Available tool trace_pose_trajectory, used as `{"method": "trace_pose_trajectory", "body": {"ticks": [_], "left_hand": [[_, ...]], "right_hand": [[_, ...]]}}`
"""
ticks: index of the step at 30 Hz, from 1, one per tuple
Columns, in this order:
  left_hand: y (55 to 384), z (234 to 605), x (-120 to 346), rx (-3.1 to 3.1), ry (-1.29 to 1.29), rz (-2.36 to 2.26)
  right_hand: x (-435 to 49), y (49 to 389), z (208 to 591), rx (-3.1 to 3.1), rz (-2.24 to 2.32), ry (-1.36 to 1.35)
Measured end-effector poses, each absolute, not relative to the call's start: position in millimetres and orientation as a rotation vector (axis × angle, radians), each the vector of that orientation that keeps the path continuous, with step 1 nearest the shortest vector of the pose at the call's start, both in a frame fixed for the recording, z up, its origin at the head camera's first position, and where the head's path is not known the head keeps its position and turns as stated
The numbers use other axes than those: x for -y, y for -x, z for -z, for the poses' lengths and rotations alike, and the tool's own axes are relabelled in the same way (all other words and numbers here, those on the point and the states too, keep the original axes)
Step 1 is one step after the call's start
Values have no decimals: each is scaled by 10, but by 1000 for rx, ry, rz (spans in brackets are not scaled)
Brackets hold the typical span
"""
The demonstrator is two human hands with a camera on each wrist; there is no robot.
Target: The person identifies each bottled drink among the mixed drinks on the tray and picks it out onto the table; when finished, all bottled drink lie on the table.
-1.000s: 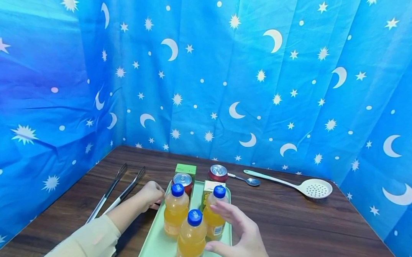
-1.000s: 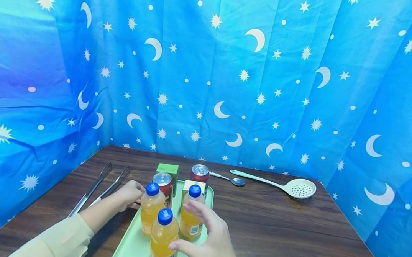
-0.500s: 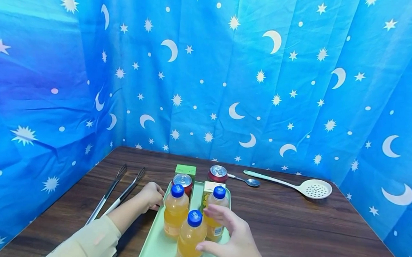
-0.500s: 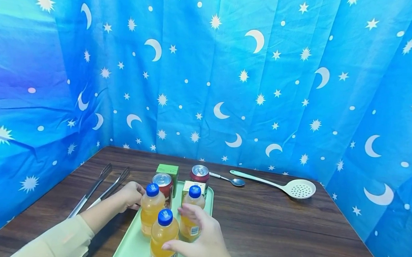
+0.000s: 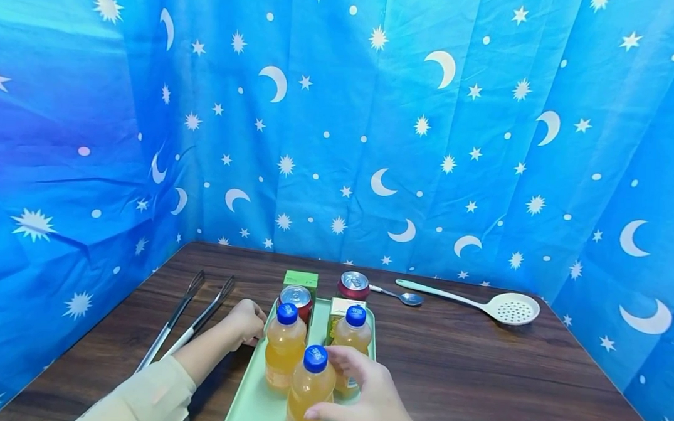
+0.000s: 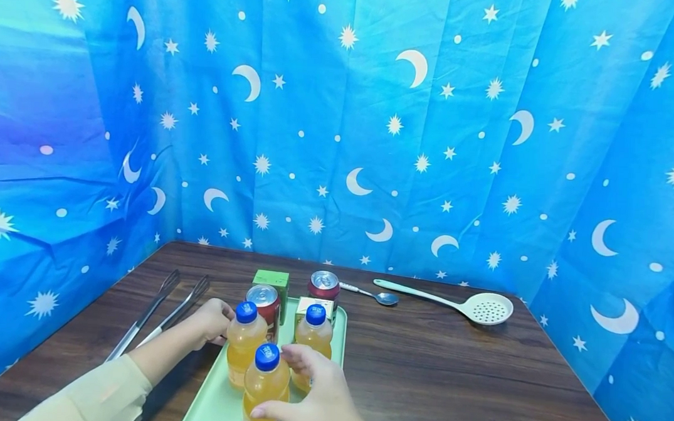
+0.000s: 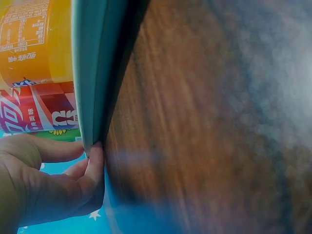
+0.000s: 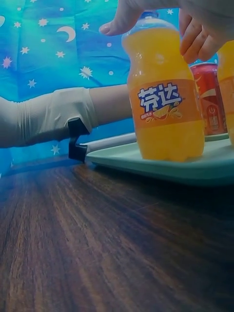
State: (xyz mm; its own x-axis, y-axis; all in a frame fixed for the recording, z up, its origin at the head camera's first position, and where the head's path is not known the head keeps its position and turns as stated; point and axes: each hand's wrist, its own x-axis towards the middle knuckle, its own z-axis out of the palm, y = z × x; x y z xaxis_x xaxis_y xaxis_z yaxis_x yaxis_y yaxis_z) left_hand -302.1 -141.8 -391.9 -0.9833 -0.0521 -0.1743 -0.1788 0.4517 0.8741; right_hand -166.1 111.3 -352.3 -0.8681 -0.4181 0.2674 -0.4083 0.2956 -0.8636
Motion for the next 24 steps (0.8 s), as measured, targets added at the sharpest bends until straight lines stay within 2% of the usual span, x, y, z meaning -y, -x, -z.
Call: {"method": "trace_pose_trajectory", "body": {"ticks": [24], "left_hand": [[3022,3905,1431,-2562,213,-1566]], "right_hand": [[-973,1646,3578,-2440,1744,699]]}}
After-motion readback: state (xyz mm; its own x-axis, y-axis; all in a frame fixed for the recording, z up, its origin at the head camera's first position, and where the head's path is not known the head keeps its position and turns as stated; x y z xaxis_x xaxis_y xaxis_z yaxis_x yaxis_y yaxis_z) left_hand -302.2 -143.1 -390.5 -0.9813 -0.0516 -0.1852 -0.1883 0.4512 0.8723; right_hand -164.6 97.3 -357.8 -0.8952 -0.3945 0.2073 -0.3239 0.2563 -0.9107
